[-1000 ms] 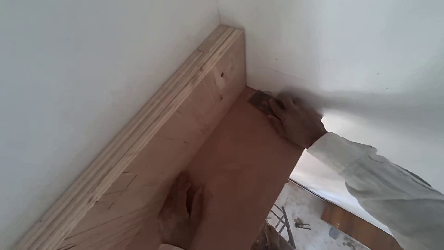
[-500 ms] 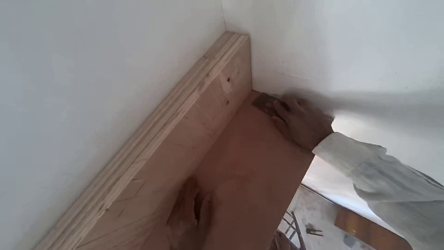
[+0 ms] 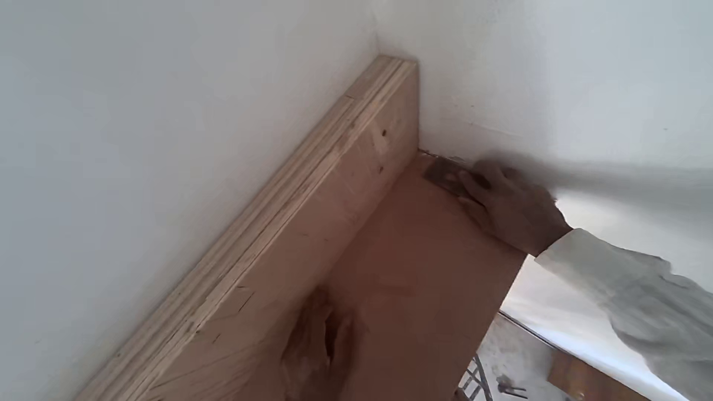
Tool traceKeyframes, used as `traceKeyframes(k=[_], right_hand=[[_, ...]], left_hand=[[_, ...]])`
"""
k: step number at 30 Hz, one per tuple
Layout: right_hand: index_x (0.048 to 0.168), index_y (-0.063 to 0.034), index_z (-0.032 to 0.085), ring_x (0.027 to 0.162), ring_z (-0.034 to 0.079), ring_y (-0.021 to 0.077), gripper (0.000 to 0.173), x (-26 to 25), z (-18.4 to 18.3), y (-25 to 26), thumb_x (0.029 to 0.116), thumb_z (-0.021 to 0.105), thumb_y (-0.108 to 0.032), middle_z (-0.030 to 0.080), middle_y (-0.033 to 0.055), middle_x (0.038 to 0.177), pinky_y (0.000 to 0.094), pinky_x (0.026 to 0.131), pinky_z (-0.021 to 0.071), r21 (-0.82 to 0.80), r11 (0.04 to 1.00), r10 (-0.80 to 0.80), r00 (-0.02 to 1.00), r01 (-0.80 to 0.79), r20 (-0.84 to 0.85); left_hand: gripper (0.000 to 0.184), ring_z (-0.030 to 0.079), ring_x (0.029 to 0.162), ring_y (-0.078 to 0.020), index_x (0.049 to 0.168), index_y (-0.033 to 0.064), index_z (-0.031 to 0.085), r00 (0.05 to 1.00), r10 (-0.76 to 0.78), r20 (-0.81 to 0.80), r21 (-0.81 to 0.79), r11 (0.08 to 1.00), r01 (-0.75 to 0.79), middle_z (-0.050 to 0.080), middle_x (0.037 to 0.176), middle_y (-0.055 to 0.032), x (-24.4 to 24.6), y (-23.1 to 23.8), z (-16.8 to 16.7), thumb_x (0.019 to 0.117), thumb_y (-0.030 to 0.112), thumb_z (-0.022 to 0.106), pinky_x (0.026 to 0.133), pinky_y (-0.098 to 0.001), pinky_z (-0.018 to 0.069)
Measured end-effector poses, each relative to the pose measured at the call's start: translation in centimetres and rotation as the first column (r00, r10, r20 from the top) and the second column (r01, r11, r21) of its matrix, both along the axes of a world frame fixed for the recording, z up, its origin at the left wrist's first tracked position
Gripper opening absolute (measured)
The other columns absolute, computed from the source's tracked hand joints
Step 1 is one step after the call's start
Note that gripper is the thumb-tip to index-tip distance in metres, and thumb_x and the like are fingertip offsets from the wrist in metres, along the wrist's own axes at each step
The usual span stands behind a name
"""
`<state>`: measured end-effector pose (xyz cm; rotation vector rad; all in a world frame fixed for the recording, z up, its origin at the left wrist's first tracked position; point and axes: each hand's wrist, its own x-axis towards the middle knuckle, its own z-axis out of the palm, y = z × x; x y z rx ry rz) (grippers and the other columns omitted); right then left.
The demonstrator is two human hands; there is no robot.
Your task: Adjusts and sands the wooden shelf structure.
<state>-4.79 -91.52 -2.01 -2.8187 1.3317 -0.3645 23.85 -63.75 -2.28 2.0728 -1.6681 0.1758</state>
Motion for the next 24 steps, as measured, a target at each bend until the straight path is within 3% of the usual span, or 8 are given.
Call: traceKeyframes(k=[3,5,9,11,13,16,24], right_hand=[[0.144,-0.0064,0.056,0.108,0.062,0.0508,0.048,3.6,1.2,-0.9,0.107,0.049,-0.036,0.056,0.027,0.134,0.0628,0.08,0.0535,0.069,0.997,0.034,0.999,-0.036,0.029],[0.144,-0.0036,0.056,0.108,0.062,0.0509,0.049,4.1,2.1,-1.3,0.1069,0.05,-0.035,0.055,0.0273,0.136,0.0617,0.079,0.0542,0.085,0.996,0.041,0.999,-0.042,0.02],[0.145,-0.0079,0.057,0.108,0.062,0.051,0.049,2.9,2.6,0.2,0.1057,0.051,-0.035,0.056,0.0254,0.138,0.0624,0.077,0.0533,0.093,0.996,-0.002,0.999,-0.001,0.033],[0.147,-0.0117,0.056,0.107,0.061,0.0509,0.049,2.1,2.5,1.1,0.1066,0.05,-0.039,0.055,0.0229,0.138,0.062,0.069,0.0522,0.101,0.994,-0.046,0.999,0.046,0.007],[0.145,-0.0096,0.058,0.105,0.061,0.0527,0.049,2.2,2.1,1.0,0.106,0.05,-0.038,0.056,0.0241,0.136,0.0626,0.066,0.0505,0.066,0.997,-0.052,0.998,0.05,0.026],[0.142,-0.0047,0.059,0.106,0.061,0.0544,0.047,3.9,1.8,0.0,0.1058,0.051,-0.034,0.055,0.0279,0.137,0.0654,0.073,0.052,0.05,0.998,-0.03,0.998,0.027,0.052],[0.144,-0.0119,0.06,0.104,0.062,0.0541,0.051,0.6,1.8,1.5,0.1059,0.045,-0.042,0.058,0.0251,0.134,0.0643,0.061,0.0487,0.036,0.995,-0.098,0.995,0.097,0.014]], left_hand=[[0.052,0.069,0.117,-0.0333,0.108,-0.0055,0.073,1.0,0.009,-0.01,0.029,1.0,-0.009,0.07,0.126,-0.0228,-0.3,0.2,0.1,0.1007,0.042,0.054,0.098,-0.0412,0.0565],[0.051,0.068,0.119,-0.0352,0.107,-0.0051,0.073,1.0,0.012,-0.014,0.019,1.0,-0.012,0.07,0.127,-0.0223,-0.4,0.0,0.0,0.1006,0.041,0.054,0.099,-0.0431,0.0559],[0.048,0.07,0.116,-0.0296,0.109,-0.0045,0.073,0.999,-0.005,-0.05,-0.011,1.0,0.004,0.07,0.127,-0.0216,0.0,0.0,-0.2,0.1013,0.039,0.054,0.098,-0.0374,0.0563],[0.046,0.07,0.116,-0.0273,0.106,-0.0028,0.072,0.997,-0.023,-0.075,-0.016,1.0,0.022,0.07,0.127,-0.0209,0.1,0.0,-0.3,0.1018,0.04,0.054,0.097,-0.035,0.0566],[0.046,0.068,0.12,-0.0284,0.104,-0.0019,0.073,0.996,-0.021,-0.082,-0.017,1.0,0.02,0.07,0.127,-0.02,0.1,-0.1,-0.2,0.1014,0.04,0.054,0.1,-0.0364,0.0554],[0.047,0.068,0.12,-0.0292,0.104,-0.0018,0.073,0.998,-0.004,-0.066,-0.019,1.0,0.003,0.071,0.127,-0.0197,0.0,-0.1,-0.2,0.101,0.041,0.054,0.1,-0.0371,0.0555],[0.047,0.069,0.119,-0.0291,0.107,-0.0024,0.073,0.996,-0.024,-0.083,-0.028,0.999,0.022,0.071,0.125,-0.0205,0.1,-0.1,-0.4,0.1013,0.041,0.054,0.101,-0.0375,0.055]])
